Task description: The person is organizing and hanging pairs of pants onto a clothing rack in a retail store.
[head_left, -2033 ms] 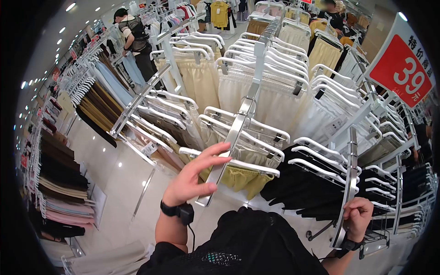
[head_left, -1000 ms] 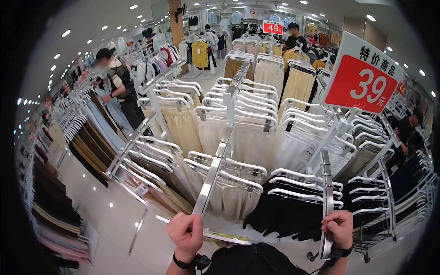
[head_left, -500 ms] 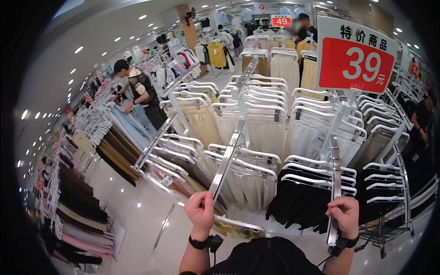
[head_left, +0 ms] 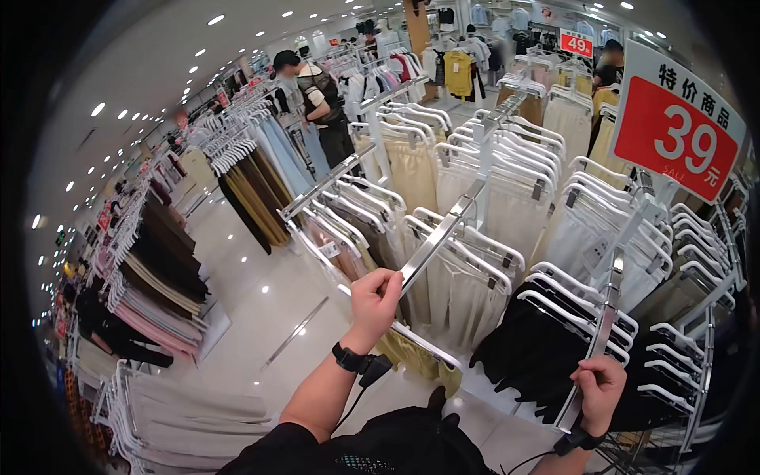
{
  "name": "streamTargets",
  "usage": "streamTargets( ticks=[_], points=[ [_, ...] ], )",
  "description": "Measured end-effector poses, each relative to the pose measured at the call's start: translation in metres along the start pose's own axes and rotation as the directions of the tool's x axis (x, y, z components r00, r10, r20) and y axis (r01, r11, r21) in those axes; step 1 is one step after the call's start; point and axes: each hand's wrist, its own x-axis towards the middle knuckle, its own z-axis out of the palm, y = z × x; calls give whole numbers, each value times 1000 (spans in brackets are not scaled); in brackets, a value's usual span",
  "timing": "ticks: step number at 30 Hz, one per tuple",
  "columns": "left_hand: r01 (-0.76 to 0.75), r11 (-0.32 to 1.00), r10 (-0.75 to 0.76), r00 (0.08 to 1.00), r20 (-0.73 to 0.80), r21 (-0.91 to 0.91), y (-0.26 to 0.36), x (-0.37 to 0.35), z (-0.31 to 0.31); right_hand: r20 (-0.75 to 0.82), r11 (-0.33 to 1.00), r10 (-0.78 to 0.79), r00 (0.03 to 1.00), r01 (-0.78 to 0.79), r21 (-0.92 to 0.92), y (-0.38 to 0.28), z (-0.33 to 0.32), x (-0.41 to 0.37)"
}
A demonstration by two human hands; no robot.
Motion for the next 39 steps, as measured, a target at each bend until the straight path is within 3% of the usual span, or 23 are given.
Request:
streamTargets(
  ticks=[5,7,10,11,13,15,17,19,21,22,24,26,29,30,32,33,39],
  points=[
    [-35,999,35,999,-7,3,-2,1,2,-43,1000,-1,999,1,8,0,2,-2],
    [-23,1000,22,999,-31,-17,-7,0,2,0,998,-11,1000,11,-66,-2,0,-1],
    [-28,999,27,1000,-10,-43,-6,2,1,-92,999,32,995,-33,-11,4,-4,-5],
    [-45,998,45,999,2,-40,-7,3,-1,-104,1000,-10,995,8,-18,14,-13,-8],
    [-63,997,65,997,43,-52,-9,5,-3,-270,979,-139,953,173,110,39,-28,-15],
    [-177,984,177,981,79,-10,-10,9,-9,-565,964,-49,823,186,188,67,-51,-35],
    [-209,977,211,966,150,-32,-13,15,-18,-791,968,84,606,139,210,86,-57,-69],
    [-240,966,256,941,223,-97,-16,21,-23,-923,994,86,374,-91,56,150,-70,-136],
    [-224,965,254,929,269,-139,-19,28,-30,-972,981,105,209,-183,67,182,-7,-181],
    [-231,954,280,913,297,-190,-19,32,-32,-917,902,378,126,-272,335,228,-9,-233],
    [-250,928,337,879,336,-277,-26,38,-33,-863,811,500,68,-388,438,259,67,-271],
    [-257,906,379,847,372,-337,-33,43,-32,-734,710,671,109,-381,592,256,129,-281],
    [-268,870,451,773,446,-414,-37,52,-32,-734,734,639,228,-465,494,235,194,-263],
    [-296,858,481,750,454,-419,-37,55,-31,-753,737,630,189,-451,503,223,205,-252],
    [-343,831,536,700,471,-437,-39,59,-30,-704,784,545,456,-574,234,197,213,-231],
    [-339,819,552,685,475,-463,-39,59,-29,-725,789,532,437,-566,237,191,210,-225],
    [-332,830,538,688,488,-448,-41,61,-31,-680,849,397,617,-528,17,160,184,-113]
  ],
)
